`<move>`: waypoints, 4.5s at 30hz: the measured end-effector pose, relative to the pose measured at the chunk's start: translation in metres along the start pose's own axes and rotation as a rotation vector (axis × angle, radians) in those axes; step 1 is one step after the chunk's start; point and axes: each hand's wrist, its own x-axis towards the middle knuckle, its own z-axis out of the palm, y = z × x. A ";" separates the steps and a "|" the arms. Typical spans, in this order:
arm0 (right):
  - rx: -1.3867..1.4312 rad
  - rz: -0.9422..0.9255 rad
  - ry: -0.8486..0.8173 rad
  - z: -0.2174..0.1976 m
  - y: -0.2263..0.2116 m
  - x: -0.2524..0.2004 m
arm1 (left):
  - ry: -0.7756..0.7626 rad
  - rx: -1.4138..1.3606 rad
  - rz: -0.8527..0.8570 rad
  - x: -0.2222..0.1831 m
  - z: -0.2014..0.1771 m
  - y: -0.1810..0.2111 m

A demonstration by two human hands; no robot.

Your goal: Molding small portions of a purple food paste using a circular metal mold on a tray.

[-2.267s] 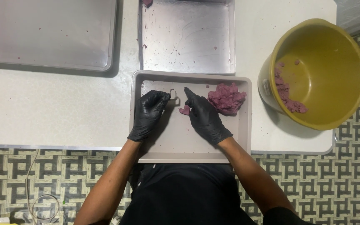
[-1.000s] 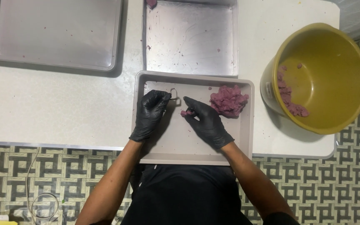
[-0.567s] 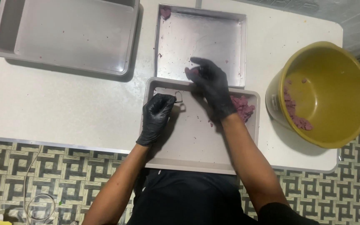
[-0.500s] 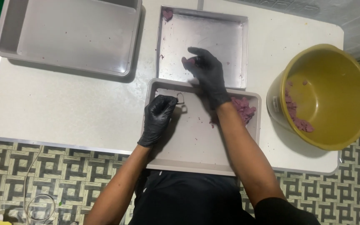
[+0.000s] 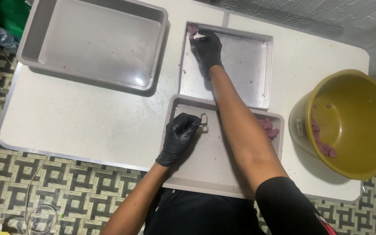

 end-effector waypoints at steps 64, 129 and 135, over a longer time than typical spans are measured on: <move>-0.424 -0.545 0.097 -0.010 0.062 0.091 | -0.030 0.115 0.052 0.004 0.002 0.006; -0.604 -0.414 0.042 -0.011 0.047 0.077 | -0.015 0.121 0.046 0.002 0.002 -0.001; -0.218 -0.148 -0.118 -0.042 -0.018 0.018 | -0.006 0.090 0.046 0.004 0.004 0.022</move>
